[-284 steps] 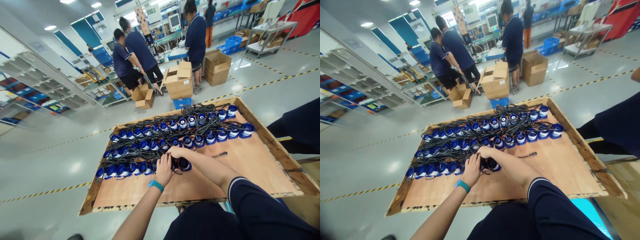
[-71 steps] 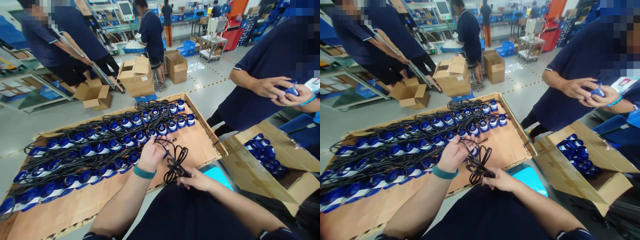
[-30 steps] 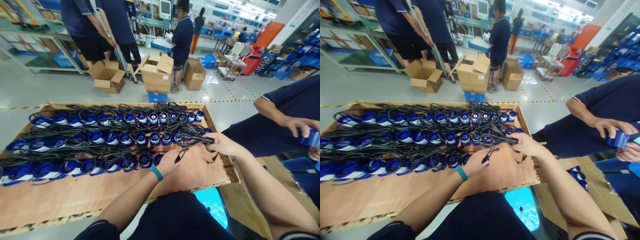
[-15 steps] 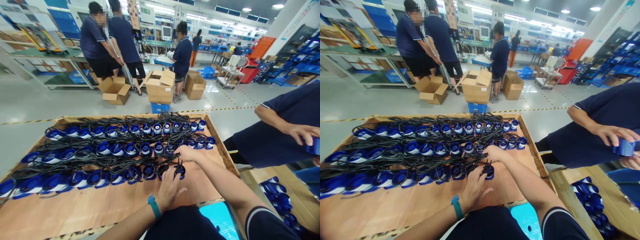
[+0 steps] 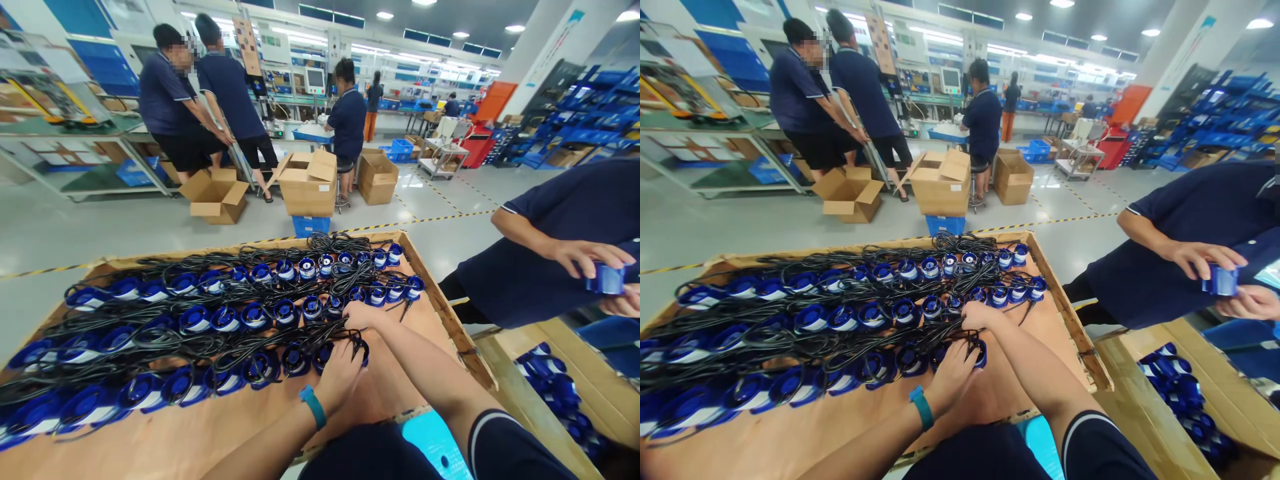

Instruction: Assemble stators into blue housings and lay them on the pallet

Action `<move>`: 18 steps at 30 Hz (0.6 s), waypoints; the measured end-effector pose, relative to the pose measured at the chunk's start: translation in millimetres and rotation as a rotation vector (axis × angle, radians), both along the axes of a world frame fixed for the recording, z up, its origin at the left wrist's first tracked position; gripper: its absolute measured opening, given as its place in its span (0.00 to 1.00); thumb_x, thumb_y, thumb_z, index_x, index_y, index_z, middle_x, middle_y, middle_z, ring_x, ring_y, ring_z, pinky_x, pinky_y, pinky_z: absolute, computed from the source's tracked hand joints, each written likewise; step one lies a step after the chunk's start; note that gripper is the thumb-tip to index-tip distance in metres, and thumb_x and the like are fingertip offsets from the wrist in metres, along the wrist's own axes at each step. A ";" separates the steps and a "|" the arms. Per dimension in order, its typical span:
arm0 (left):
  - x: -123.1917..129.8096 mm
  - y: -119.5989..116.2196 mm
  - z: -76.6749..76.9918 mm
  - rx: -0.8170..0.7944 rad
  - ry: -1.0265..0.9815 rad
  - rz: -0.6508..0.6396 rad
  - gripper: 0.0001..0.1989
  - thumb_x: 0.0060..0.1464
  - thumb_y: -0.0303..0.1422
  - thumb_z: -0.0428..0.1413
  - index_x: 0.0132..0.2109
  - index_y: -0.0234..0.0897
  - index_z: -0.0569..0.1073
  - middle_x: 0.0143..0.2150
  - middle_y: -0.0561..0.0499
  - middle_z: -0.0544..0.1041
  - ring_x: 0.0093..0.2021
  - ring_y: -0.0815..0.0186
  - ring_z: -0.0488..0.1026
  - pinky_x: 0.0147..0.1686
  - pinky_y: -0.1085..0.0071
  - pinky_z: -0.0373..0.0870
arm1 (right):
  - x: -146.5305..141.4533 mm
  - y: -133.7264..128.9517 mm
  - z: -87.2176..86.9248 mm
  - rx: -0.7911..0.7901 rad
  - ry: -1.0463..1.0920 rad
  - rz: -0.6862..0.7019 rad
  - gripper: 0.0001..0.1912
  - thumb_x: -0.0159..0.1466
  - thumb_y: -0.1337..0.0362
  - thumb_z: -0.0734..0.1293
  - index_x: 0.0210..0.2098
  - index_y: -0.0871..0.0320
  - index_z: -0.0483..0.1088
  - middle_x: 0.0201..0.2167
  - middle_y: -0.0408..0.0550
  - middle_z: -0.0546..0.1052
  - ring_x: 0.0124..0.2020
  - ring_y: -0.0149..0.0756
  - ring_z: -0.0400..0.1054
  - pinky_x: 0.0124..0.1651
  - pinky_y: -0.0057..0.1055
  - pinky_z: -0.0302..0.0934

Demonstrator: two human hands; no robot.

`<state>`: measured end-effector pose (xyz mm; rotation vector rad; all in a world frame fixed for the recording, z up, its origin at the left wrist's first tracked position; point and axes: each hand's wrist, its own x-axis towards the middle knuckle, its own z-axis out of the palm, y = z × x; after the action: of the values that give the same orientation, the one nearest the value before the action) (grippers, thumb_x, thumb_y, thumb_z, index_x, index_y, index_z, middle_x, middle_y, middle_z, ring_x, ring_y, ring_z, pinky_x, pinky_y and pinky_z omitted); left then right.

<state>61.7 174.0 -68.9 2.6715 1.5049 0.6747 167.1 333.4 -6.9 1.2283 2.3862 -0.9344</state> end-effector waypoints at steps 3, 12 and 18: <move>1.0 -5.1 -4.2 0.082 -0.060 0.016 0.23 0.60 0.31 0.56 0.61 0.31 0.67 0.55 0.36 0.72 0.57 0.50 0.71 0.55 0.52 0.73 | -8.0 -3.8 -10.9 0.034 -0.063 -0.085 0.14 0.50 0.74 0.67 0.35 0.67 0.79 0.33 0.59 0.80 0.35 0.43 0.74 0.35 0.29 0.64; 12.2 15.1 8.8 0.000 0.155 0.070 0.32 0.57 0.43 0.62 0.65 0.39 0.67 0.68 0.29 0.62 0.70 0.39 0.57 0.64 0.39 0.58 | 79.5 -34.3 -25.8 0.268 0.267 -0.389 0.18 0.61 0.70 0.64 0.51 0.60 0.73 0.47 0.52 0.78 0.47 0.38 0.72 0.52 0.32 0.65; 22.1 26.1 8.6 -0.073 0.219 0.071 0.24 0.62 0.40 0.56 0.61 0.33 0.72 0.64 0.30 0.68 0.67 0.41 0.62 0.63 0.40 0.59 | 188.2 -100.1 -61.8 0.446 0.338 -0.613 0.20 0.58 0.73 0.62 0.48 0.62 0.75 0.50 0.58 0.78 0.52 0.44 0.71 0.60 0.43 0.63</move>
<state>83.8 200.0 -60.2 2.7231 1.6442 0.3291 355.3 233.3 -68.8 2.2143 2.6098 -0.8328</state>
